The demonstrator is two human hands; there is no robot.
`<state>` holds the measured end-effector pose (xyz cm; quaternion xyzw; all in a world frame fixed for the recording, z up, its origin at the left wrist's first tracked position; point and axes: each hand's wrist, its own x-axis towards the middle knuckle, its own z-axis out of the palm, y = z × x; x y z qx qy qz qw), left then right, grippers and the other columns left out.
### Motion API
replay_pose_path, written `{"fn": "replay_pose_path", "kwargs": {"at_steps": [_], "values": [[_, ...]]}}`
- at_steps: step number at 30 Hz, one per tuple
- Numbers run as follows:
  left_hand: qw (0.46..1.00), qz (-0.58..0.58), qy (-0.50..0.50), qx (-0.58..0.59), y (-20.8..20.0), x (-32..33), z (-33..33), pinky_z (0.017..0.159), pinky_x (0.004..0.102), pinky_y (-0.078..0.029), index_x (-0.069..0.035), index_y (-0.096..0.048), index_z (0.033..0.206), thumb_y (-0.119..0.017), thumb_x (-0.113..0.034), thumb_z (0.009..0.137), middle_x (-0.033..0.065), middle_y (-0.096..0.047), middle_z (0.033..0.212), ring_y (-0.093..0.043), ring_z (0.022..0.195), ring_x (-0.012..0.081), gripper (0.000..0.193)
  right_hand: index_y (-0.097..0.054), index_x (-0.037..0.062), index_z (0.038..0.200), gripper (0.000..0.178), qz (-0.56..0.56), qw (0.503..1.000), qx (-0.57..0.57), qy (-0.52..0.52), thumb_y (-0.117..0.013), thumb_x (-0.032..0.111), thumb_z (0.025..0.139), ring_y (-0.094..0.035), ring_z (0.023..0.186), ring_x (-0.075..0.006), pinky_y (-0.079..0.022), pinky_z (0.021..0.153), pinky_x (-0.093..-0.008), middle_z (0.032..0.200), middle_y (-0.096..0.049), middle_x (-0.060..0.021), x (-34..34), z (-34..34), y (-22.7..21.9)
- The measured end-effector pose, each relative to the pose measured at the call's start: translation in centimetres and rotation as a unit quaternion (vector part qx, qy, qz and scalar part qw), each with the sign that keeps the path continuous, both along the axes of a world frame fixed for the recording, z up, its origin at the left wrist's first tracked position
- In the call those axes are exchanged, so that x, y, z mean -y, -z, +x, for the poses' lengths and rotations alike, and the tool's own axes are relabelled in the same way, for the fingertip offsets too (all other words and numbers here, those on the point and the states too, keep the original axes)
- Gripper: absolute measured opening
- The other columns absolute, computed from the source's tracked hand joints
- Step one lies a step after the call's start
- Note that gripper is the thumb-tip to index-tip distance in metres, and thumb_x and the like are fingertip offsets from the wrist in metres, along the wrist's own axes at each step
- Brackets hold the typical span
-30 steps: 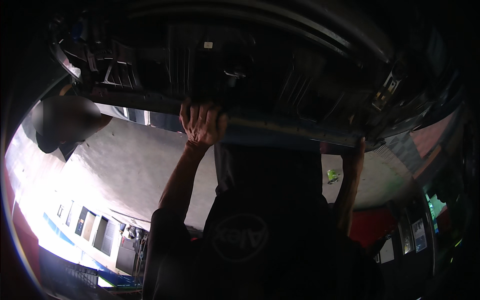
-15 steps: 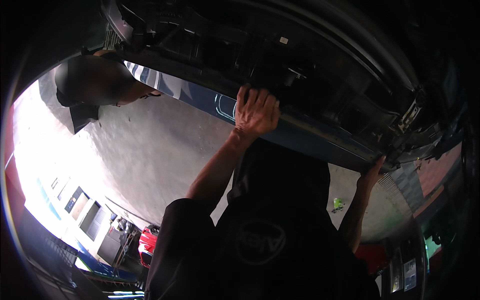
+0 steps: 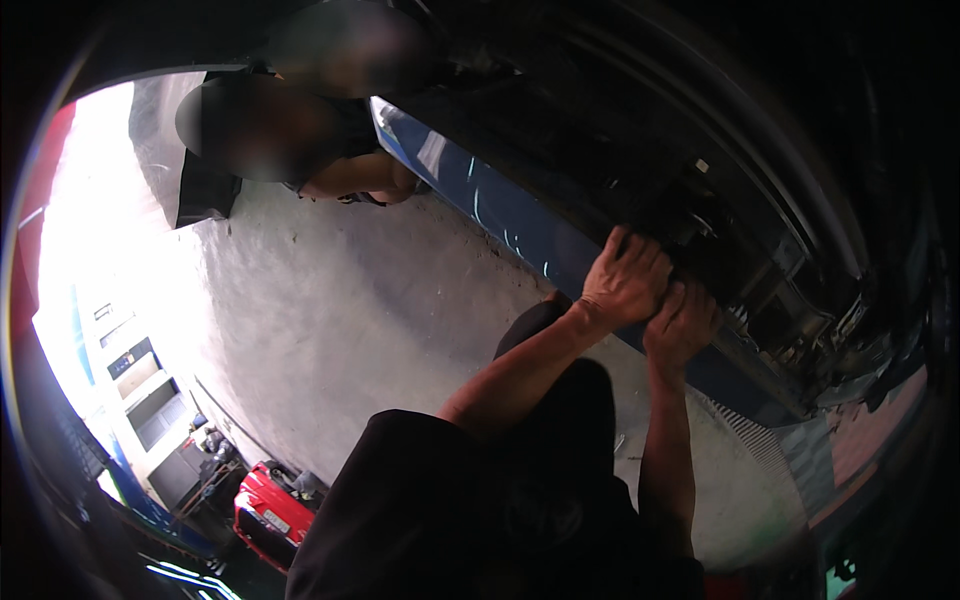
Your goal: The person installs a car bumper with the help of another person. They align the bumper to the car's frame, secure it with clips, and adjust its position to ensure proper fit.
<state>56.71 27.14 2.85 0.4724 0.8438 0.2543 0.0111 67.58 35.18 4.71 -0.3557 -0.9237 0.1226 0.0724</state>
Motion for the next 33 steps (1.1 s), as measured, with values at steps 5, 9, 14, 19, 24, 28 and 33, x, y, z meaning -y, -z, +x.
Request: {"fn": "replay_pose_path", "kwargs": {"at_steps": [5, 9, 14, 19, 24, 28, 33], "values": [[0.999, 0.048, -0.019, -0.008, 0.7, 0.2, 0.5, 0.121, 0.0516, -0.035, -0.009, -0.073, 0.101, -0.063, -0.032, 0.096, 0.0084, -0.069, 0.104, -0.064, 0.115, 0.0268, 0.026, -0.073, 0.0027, 0.109, 0.042, 0.068, 0.997, -0.037, 0.001, -0.045, 0.033, 0.115, -0.070, 0.099, -0.0397, -0.052, 0.091, -0.0517, 0.108, -0.076, -0.0169, -0.3, 0.6, 1.6], [0.993, 0.115, -0.034, -0.012, 1.4, 0.3, 0.4, 0.123, 0.0527, -0.035, -0.008, -0.073, 0.102, -0.062, -0.030, 0.098, 0.0087, -0.069, 0.103, -0.063, 0.115, 0.0278, 0.025, -0.076, 0.0021, 0.111, 0.046, 0.095, 0.994, -0.060, 0.016, -0.046, 0.036, 0.115, -0.072, 0.101, -0.0402, -0.054, 0.089, -0.0521, 0.108, -0.077, -0.0177, 0.1, 0.1, 2.4], [0.974, 0.183, 0.047, 0.124, -0.3, 2.9, -0.7, 0.124, 0.0565, -0.034, -0.008, -0.071, 0.111, -0.065, -0.023, 0.099, 0.0096, -0.068, 0.112, -0.062, 0.122, 0.0309, 0.020, -0.078, 0.0066, 0.119, 0.056, 0.022, 0.997, 0.027, 0.075, -0.043, 0.050, 0.114, -0.073, 0.104, -0.0427, -0.054, 0.091, -0.0545, 0.114, -0.078, -0.0185, 0.4, -0.1, 2.1], [0.930, 0.321, -0.035, 0.177, -1.0, 12.8, 0.4, 0.115, 0.0544, -0.044, -0.004, -0.068, 0.122, -0.067, -0.009, 0.099, 0.0153, -0.067, 0.120, -0.062, 0.123, 0.0374, 0.023, -0.078, 0.0052, 0.122, 0.059, 0.000, 0.993, 0.022, 0.115, -0.044, 0.053, 0.111, -0.071, 0.110, -0.0470, -0.054, 0.097, -0.0555, 0.117, -0.076, -0.0248, 0.7, -0.1, 1.9], [0.905, 0.159, -0.175, 0.353, 10.3, 33.7, 7.6, 0.094, 0.0511, -0.053, -0.002, -0.067, 0.121, -0.065, -0.012, 0.101, 0.0198, -0.067, 0.109, -0.066, 0.107, 0.0425, 0.022, -0.071, -0.0013, 0.140, 0.063, -0.049, 0.980, 0.016, 0.190, -0.050, 0.050, 0.110, -0.066, 0.133, -0.0426, -0.050, 0.113, -0.0473, 0.142, -0.071, -0.0239, 2.3, -0.9, 1.6], [0.867, -0.185, -0.212, 0.411, 20.8, 55.2, 15.9, 0.096, 0.0513, -0.054, -0.009, -0.070, 0.118, -0.066, -0.028, 0.098, 0.0179, -0.074, 0.116, -0.069, 0.116, 0.0417, 0.028, -0.066, -0.0038, 0.145, 0.068, -0.032, 0.988, -0.011, 0.149, -0.045, 0.050, 0.110, -0.062, 0.139, -0.0402, -0.045, 0.118, -0.0438, 0.149, -0.066, -0.0241, 1.3, -0.1, 3.2], [0.736, -0.366, -0.248, 0.513, 23.7, 73.4, 20.9, 0.106, 0.0510, -0.052, -0.007, -0.072, 0.127, -0.063, -0.036, 0.104, 0.0193, -0.073, 0.129, -0.067, 0.126, 0.0382, 0.038, -0.066, -0.0071, 0.144, 0.064, -0.042, 0.987, -0.066, 0.138, -0.045, 0.043, 0.110, -0.065, 0.134, -0.0364, -0.046, 0.114, -0.0403, 0.146, -0.068, -0.0233, -4.4, 2.9, 6.4]]}}
